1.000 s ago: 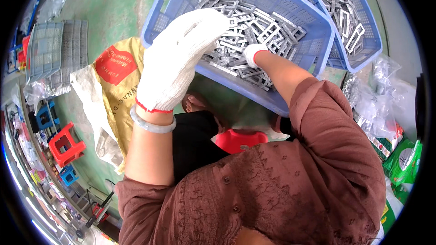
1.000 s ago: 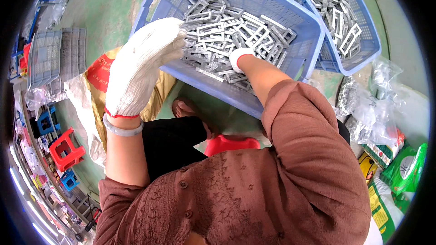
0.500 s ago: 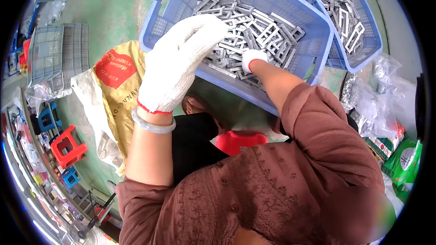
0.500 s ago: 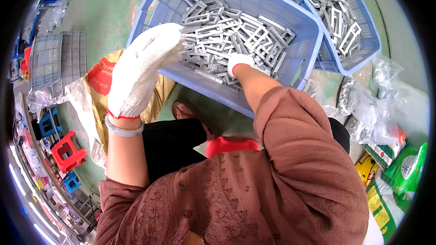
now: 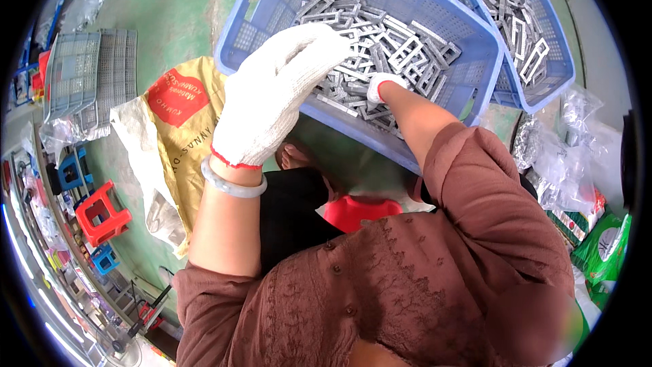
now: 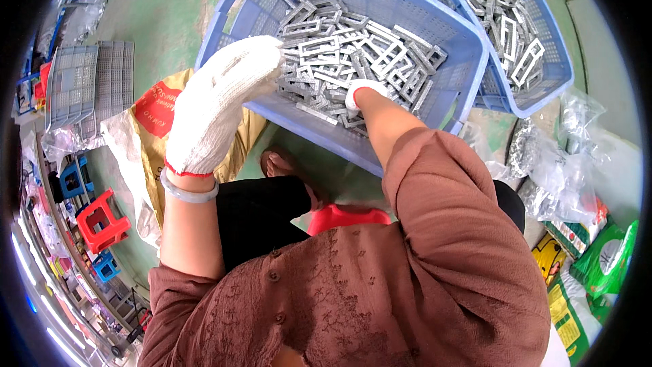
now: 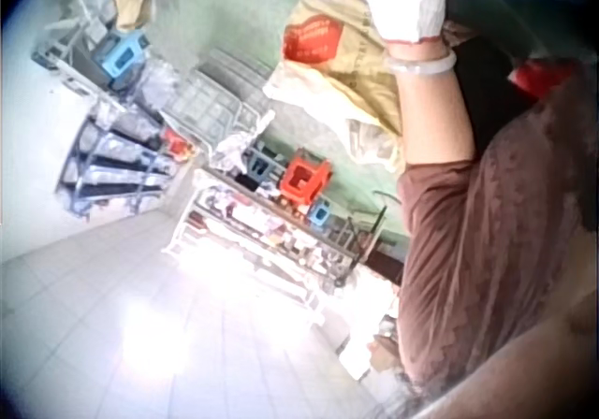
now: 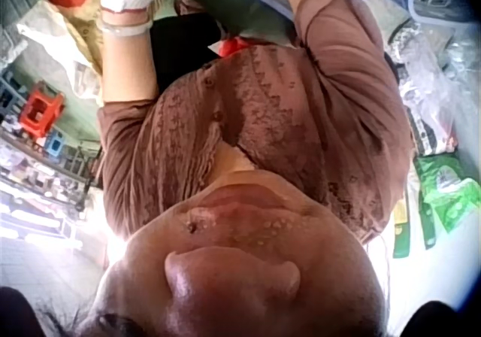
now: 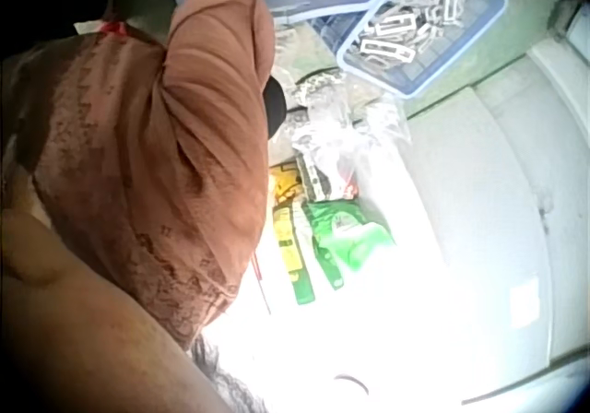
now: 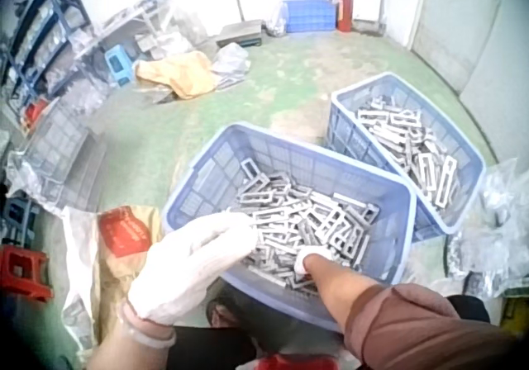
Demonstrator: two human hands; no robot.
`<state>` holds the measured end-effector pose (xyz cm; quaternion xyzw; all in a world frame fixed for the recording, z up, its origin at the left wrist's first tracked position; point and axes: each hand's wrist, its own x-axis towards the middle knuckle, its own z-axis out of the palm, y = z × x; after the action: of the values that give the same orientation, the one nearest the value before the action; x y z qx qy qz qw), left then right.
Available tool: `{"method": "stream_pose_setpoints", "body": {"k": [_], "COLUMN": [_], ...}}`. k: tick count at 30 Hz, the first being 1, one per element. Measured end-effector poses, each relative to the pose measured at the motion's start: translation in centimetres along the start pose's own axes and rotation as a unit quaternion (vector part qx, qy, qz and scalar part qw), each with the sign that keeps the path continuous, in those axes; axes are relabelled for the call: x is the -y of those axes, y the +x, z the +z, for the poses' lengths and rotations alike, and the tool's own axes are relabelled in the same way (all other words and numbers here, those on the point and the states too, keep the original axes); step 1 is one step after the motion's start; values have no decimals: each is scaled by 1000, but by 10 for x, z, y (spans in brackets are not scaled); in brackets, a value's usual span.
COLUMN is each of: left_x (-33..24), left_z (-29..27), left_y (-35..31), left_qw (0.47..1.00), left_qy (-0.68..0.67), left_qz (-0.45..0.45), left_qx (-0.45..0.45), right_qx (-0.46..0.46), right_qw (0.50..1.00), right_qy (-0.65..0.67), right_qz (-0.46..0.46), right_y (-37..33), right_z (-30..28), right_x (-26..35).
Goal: The person sits on the floor and sorts small rectangular metal pieces from a blue basket into a plastic bag. They pick up handfuls of parts, inspect them, and transfer them into the bag repeatedly.
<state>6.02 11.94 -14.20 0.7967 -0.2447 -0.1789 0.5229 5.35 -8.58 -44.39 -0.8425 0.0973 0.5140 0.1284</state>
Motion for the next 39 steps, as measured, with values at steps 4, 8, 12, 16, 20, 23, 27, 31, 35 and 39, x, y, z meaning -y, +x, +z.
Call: {"method": "stream_pose_setpoints", "body": {"k": [4, 8, 12, 16, 20, 23, 27, 31, 35, 39], "left_x": [-8, -5, 3, 2, 10, 18, 15, 13, 15, 18], "left_z": [3, 1, -13, -18, -24, -25, -28, -18, -15, -13], "left_y": [4, 2, 2, 4, 7, 11, 20, 25, 27, 25], "left_qw": [992, 988, 997, 979, 984, 987, 996, 986, 970, 976], "left_qy": [-95, -125, -55, -179, -157, -148, -83, -146, -228, -198], "left_qz": [-80, -76, -30, -58, -36, -24, 3, -30, -50, -39], "left_qx": [-31, -48, -43, -77, -71, -56, -31, -80, -71, -78], "right_qx": [-23, -6, -93, -166, -69, 2, -74, -101, -26, -14], "right_qw": [998, 989, 979, 962, 957, 930, 928, 916, 881, 884], "right_qy": [-57, -139, -118, 134, 268, 366, 364, 388, 471, 464], "right_qz": [-30, -52, -139, -169, -91, -36, -11, -22, -41, -46], "right_y": [-6, -21, -39, -8, -2, -13, -5, 2, 47, 33], "right_z": [-2, -15, -29, -19, -17, -21, -6, 1, 13, 13], "right_x": [1, 12, 39, 64, 76, 81, 89, 84, 77, 82]}}
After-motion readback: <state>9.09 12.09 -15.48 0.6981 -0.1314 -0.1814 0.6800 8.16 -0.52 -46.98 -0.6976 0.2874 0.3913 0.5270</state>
